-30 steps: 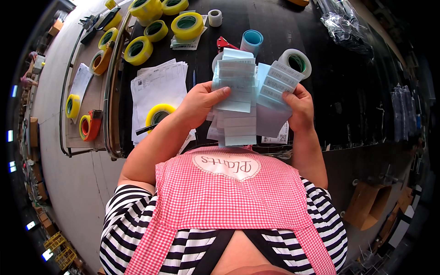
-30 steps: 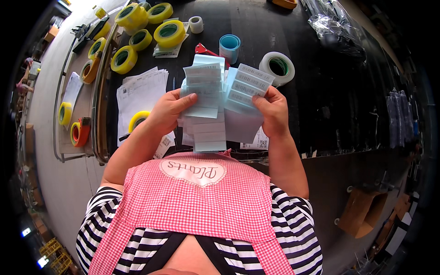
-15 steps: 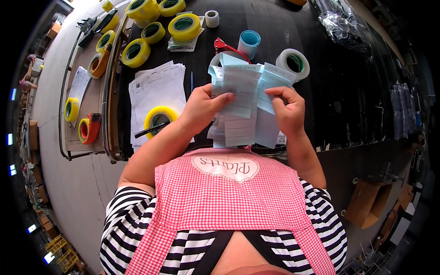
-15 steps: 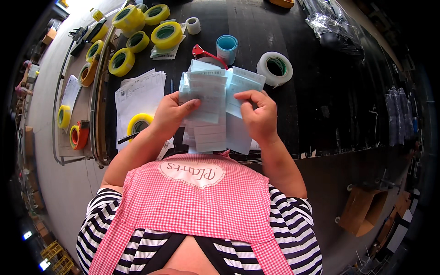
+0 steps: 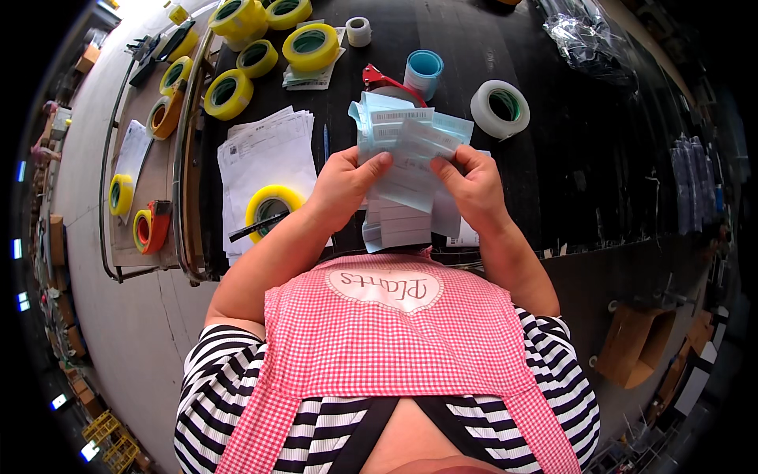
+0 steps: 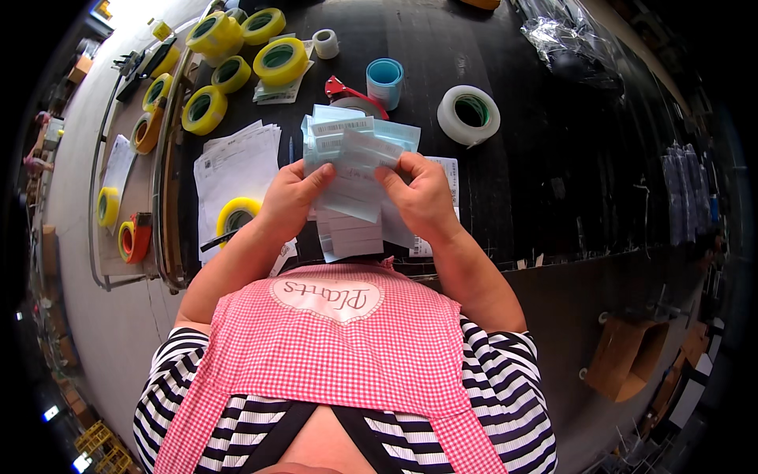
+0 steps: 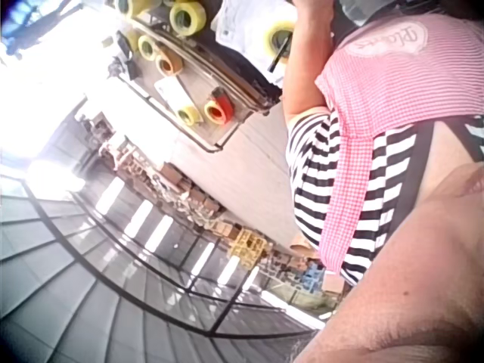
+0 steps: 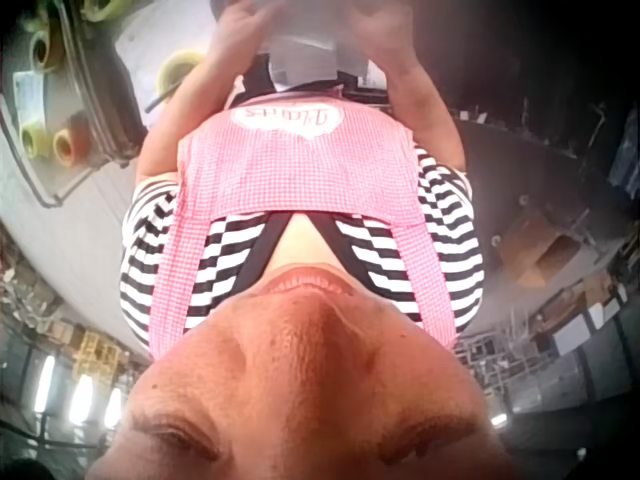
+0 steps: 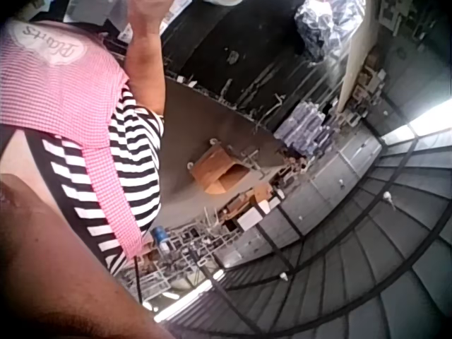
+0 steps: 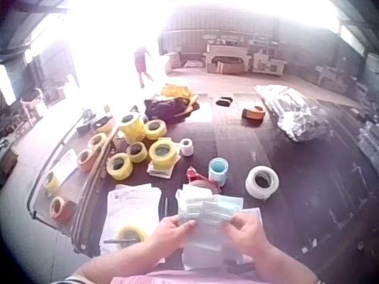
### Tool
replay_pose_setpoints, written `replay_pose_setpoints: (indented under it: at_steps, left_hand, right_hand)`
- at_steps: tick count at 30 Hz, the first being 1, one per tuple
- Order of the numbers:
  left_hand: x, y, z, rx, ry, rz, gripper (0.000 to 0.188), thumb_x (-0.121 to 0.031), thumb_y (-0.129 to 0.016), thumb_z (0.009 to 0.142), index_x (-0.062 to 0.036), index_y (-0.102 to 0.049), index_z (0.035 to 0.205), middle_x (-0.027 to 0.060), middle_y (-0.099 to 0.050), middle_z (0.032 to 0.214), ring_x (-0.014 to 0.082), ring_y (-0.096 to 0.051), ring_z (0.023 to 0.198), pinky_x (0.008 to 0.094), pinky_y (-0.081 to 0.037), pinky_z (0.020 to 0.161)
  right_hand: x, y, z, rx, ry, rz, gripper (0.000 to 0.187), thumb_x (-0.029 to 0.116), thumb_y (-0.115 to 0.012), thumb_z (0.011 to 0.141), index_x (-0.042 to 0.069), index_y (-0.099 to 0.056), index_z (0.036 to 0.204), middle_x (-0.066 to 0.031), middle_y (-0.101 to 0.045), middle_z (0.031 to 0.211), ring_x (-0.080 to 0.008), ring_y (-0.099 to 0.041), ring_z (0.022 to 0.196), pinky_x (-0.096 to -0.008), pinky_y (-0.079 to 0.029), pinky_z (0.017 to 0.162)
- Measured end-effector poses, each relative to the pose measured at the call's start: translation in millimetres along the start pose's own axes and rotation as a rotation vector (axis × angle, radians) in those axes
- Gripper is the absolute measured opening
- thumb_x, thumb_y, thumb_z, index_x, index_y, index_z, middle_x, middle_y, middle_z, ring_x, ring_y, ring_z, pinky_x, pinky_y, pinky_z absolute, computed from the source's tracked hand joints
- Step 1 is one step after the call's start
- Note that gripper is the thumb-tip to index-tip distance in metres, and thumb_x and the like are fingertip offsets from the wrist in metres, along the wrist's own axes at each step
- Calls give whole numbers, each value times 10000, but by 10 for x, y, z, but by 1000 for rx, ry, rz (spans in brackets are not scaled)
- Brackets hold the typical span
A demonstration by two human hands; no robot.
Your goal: The person organizes documents and barcode labels on a work table by sorting through printed papers, unfolding and handling strips of barcode labels, and arranging them together by hand.
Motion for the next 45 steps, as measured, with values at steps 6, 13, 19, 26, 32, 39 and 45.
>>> replay_pose_setpoints:
  at_steps: [6,13,19,26,32,39,45]
  left_hand:
    - [-7,59,23,-6,17,-38,382,-289,-642,918,34,-611,1120,104,-667,1024,177,-643,908,329,-536,816]
    - [-45,57,7,-15,85,-165,361,-271,-642,918,29,-615,1116,116,-668,1034,203,-653,925,355,-539,839]
    - [-70,36,6,5,73,-142,364,-270,-644,916,35,-617,1112,121,-670,1025,197,-655,911,350,-539,832]
    - [-37,1,23,23,60,-72,366,-278,-649,912,34,-624,1103,111,-679,1007,186,-659,887,335,-540,817]
    - [-34,-53,6,1,22,27,392,-285,-672,896,26,-606,1125,112,-675,1011,177,-648,909,314,-524,828]
    - [13,-43,22,-6,23,-16,411,-278,-693,881,32,-594,1133,112,-669,1025,174,-639,911,314,-520,829]
    - [-20,81,26,-88,27,-129,457,-317,-686,883,40,-573,1145,127,-654,1034,205,-632,943,351,-533,830]
  right_hand:
    - [-48,312,-3,-60,-84,202,108,87,-627,906,18,-619,989,41,-589,760,-6,-467,666,-167,-384,606]
    - [135,472,29,-188,163,122,484,-72,-547,842,113,-447,1278,-126,-549,1202,-184,-614,1040,-286,-509,885]
    - [-130,578,-19,-21,-16,57,521,-73,-541,830,124,-449,1303,-94,-556,1163,-103,-586,850,-237,-493,736]
    - [-80,311,11,-66,29,-95,133,-27,-580,824,73,-530,896,51,-482,748,-11,-411,642,-183,-324,552]
    - [-100,72,-9,-4,51,98,161,21,-643,826,87,-516,899,47,-492,747,-9,-411,618,-184,-319,532]
    - [-100,45,0,-47,126,17,260,7,-702,809,93,-476,904,13,-531,788,-28,-474,624,-187,-399,554]
    - [-96,416,48,-45,54,194,303,-42,-647,833,113,-445,998,-22,-535,846,-44,-528,715,-187,-434,597]
Point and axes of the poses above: each hand's wrist, its own z-axis towards the middle knuckle, its own y-axis out of the back of the hand, x = y × z, the point moved 4 cm from there along z, towards the middle knuckle
